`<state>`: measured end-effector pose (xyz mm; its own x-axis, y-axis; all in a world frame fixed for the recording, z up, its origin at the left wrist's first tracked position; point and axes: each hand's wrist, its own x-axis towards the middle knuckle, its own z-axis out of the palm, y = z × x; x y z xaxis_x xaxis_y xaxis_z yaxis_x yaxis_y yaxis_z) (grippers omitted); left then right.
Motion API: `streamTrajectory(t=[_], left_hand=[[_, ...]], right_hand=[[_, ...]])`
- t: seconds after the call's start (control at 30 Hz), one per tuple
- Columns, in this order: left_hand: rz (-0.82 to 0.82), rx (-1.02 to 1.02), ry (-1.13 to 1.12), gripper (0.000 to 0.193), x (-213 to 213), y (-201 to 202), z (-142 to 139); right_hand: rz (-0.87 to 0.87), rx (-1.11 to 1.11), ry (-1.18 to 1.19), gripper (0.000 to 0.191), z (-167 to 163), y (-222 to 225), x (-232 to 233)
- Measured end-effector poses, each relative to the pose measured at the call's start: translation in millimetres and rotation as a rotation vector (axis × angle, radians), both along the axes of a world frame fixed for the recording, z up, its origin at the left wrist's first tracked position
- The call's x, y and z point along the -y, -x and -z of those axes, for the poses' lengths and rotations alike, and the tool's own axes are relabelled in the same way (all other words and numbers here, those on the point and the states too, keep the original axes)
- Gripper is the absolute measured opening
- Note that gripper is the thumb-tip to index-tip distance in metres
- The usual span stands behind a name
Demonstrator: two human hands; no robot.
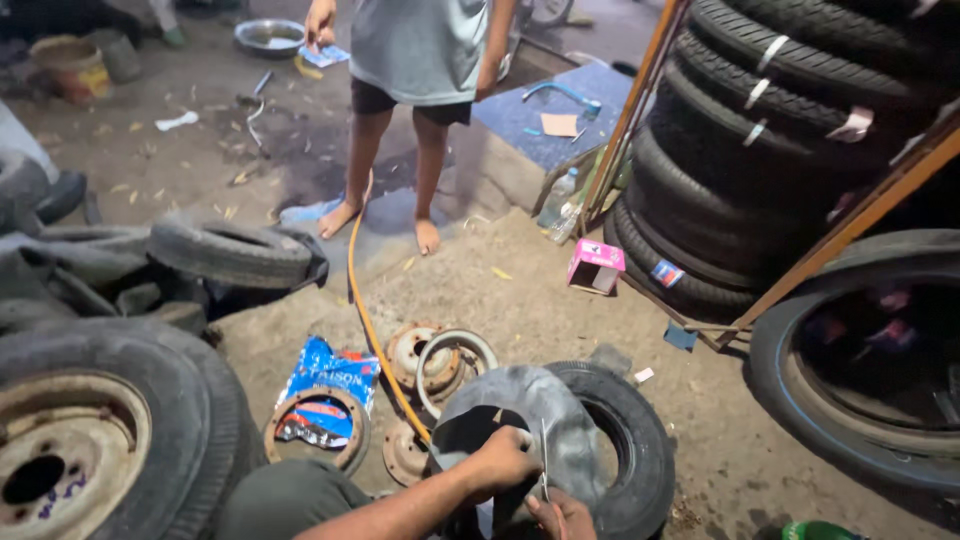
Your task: The person sits on the ground and cuts a rubber inner tube with scissors, trimming a section around the valve area. They then place the cut tube into a tire and press the tube into place inside the tire by hand.
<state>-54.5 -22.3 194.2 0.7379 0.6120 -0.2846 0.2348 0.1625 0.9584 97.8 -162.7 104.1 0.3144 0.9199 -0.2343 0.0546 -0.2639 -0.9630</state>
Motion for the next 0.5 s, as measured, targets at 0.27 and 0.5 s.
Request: streamTrajectory(t=[0.27,0.5], left_hand=[[-0.038,0.131,-0.321,0.014,-9.5,-14.2,20.2],[0.146,0.273,-0.430,0.013,-27.8,-21.1,-45.8]], right_hand=[[0.166,-0.185,0.348,0.029,-32.1,11.7,0.7],[0.096,-0.179,-0.130,0.019,-75.7,21.9,-0.2]])
